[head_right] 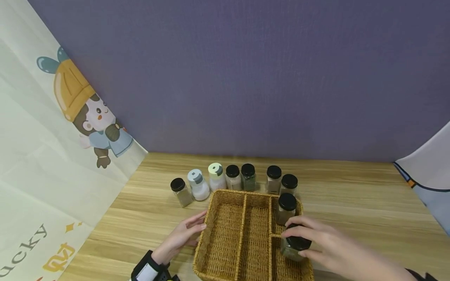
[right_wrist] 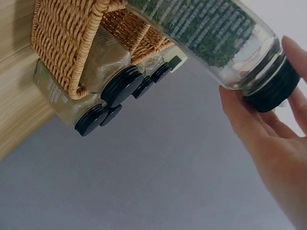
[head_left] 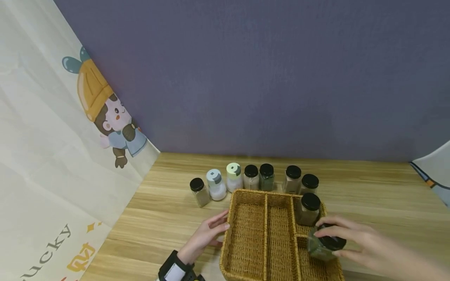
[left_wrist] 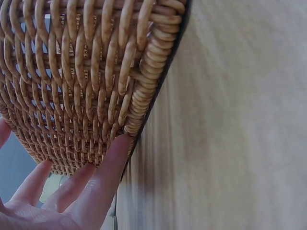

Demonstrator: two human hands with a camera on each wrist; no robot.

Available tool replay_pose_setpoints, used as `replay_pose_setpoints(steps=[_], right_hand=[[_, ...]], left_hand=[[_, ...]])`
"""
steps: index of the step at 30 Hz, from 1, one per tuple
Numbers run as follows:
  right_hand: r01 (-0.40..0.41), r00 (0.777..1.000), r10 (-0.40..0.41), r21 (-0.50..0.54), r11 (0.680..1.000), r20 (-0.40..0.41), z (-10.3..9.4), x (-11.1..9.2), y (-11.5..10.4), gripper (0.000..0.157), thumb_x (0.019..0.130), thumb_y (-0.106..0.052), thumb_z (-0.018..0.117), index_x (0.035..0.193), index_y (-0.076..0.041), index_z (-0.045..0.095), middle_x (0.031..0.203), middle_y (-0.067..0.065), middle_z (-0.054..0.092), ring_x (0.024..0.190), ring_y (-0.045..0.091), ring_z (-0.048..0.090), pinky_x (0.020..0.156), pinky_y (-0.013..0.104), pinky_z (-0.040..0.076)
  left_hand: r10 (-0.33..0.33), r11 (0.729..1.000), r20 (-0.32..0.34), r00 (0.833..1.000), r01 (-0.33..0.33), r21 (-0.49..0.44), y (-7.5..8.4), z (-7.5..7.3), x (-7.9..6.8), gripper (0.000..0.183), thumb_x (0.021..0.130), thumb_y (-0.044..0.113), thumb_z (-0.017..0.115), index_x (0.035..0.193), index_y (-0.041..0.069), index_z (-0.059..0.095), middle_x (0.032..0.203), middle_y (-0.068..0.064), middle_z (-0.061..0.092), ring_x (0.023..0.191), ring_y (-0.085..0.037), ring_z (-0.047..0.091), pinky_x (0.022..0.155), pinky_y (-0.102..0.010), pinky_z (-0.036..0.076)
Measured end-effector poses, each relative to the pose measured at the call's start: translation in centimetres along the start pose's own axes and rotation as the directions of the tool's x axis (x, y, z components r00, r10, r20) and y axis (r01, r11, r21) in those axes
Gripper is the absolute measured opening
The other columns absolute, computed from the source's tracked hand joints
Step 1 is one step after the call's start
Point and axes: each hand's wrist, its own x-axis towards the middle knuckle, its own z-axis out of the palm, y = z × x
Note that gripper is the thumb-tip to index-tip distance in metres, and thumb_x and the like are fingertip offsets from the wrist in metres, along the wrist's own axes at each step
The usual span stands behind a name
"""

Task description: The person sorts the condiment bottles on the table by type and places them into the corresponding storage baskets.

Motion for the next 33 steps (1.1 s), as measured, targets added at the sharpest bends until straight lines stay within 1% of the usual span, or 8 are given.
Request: replay_pose_setpoints(steps=[4, 7, 12, 17, 24, 30, 33], right_hand=[[-0.042, 0.998, 0.04, 0.04, 0.998, 0.054, 0.1, -0.1, 0.1, 0.051, 0.072, -0.01, 0.07, 0.119, -0.02, 0.052, 0.128, -0.009, 0.039, 0.109, -0.002, 0.043, 0.06, 0.015, 0.046], [-0.056, 0.996, 0.051, 0.064, 0.996, 0.073, 0.2, -0.2, 0.1, 0.049, 0.075, -0.01, 0.068, 0.12, -0.02, 0.051, 0.128, -0.009, 0.04, 0.108, -0.001, 0.045, 0.059, 0.018, 0.047], [-0.056, 0.996, 0.049, 0.096, 0.994, 0.08, 0.5, -0.1, 0.1, 0.048, 0.076, -0.01, 0.068, 0.12, -0.02, 0.051, 0.127, -0.009, 0.041, 0.109, -0.001, 0.045, 0.059, 0.019, 0.047], [-0.06, 0.993, 0.04, 0.184, 0.981, 0.114, 0.7, -0.3, 0.4, 0.049, 0.076, -0.006, 0.066, 0.121, -0.018, 0.05, 0.13, -0.01, 0.038, 0.11, 0.0, 0.045, 0.059, 0.019, 0.048], [-0.021, 0.995, -0.003, 0.234, 0.972, 0.101, 1.3, -0.4, 0.7, 0.051, 0.074, 0.0, 0.066, 0.12, -0.015, 0.05, 0.132, -0.007, 0.037, 0.111, 0.0, 0.043, 0.061, 0.019, 0.049], [-0.077, 0.985, 0.019, 0.334, 0.939, 0.172, 1.7, -0.6, 1.2, 0.046, 0.08, -0.002, 0.061, 0.123, -0.014, 0.048, 0.132, -0.009, 0.035, 0.112, -0.002, 0.041, 0.061, 0.02, 0.05], [-0.052, 0.988, 0.003, 0.315, 0.947, 0.154, 1.9, -0.6, 1.2, 0.047, 0.079, -0.002, 0.062, 0.122, -0.014, 0.049, 0.13, -0.006, 0.037, 0.11, 0.0, 0.043, 0.06, 0.02, 0.05]], left_hand=[[-0.003, 1.0, -0.009, 1.0, 0.003, 0.009, -0.2, -0.1, 0.1, 0.06, 0.083, 0.027, 0.06, 0.135, 0.014, 0.036, 0.137, -0.024, 0.03, 0.111, -0.036, 0.047, 0.072, -0.041, 0.052], [-0.006, 1.0, -0.008, 1.0, 0.006, 0.006, -0.2, -0.1, 0.2, 0.059, 0.083, 0.027, 0.06, 0.135, 0.014, 0.036, 0.137, -0.024, 0.031, 0.111, -0.036, 0.047, 0.072, -0.042, 0.052], [-0.001, 1.0, -0.001, 1.0, 0.001, 0.0, -0.2, -0.1, 0.2, 0.06, 0.083, 0.028, 0.06, 0.136, 0.013, 0.036, 0.137, -0.024, 0.031, 0.111, -0.036, 0.047, 0.072, -0.042, 0.052], [0.014, 1.0, 0.006, 1.0, -0.014, -0.011, -0.2, -0.1, 0.1, 0.061, 0.083, 0.027, 0.06, 0.136, 0.011, 0.034, 0.136, -0.025, 0.031, 0.111, -0.037, 0.048, 0.071, -0.043, 0.052], [0.027, 0.999, 0.008, 1.0, -0.027, -0.019, -0.3, -0.1, 0.2, 0.06, 0.084, 0.025, 0.059, 0.136, 0.01, 0.033, 0.136, -0.025, 0.031, 0.11, -0.037, 0.048, 0.07, -0.045, 0.052], [0.032, 0.999, 0.01, 0.999, -0.032, -0.017, -0.2, -0.1, 0.0, 0.06, 0.084, 0.024, 0.059, 0.136, 0.009, 0.033, 0.136, -0.025, 0.031, 0.11, -0.038, 0.048, 0.07, -0.045, 0.052], [0.033, 0.999, 0.013, 0.999, -0.033, -0.019, -0.2, -0.1, 0.1, 0.06, 0.085, 0.024, 0.059, 0.136, 0.009, 0.033, 0.136, -0.025, 0.032, 0.11, -0.038, 0.047, 0.07, -0.045, 0.052]])
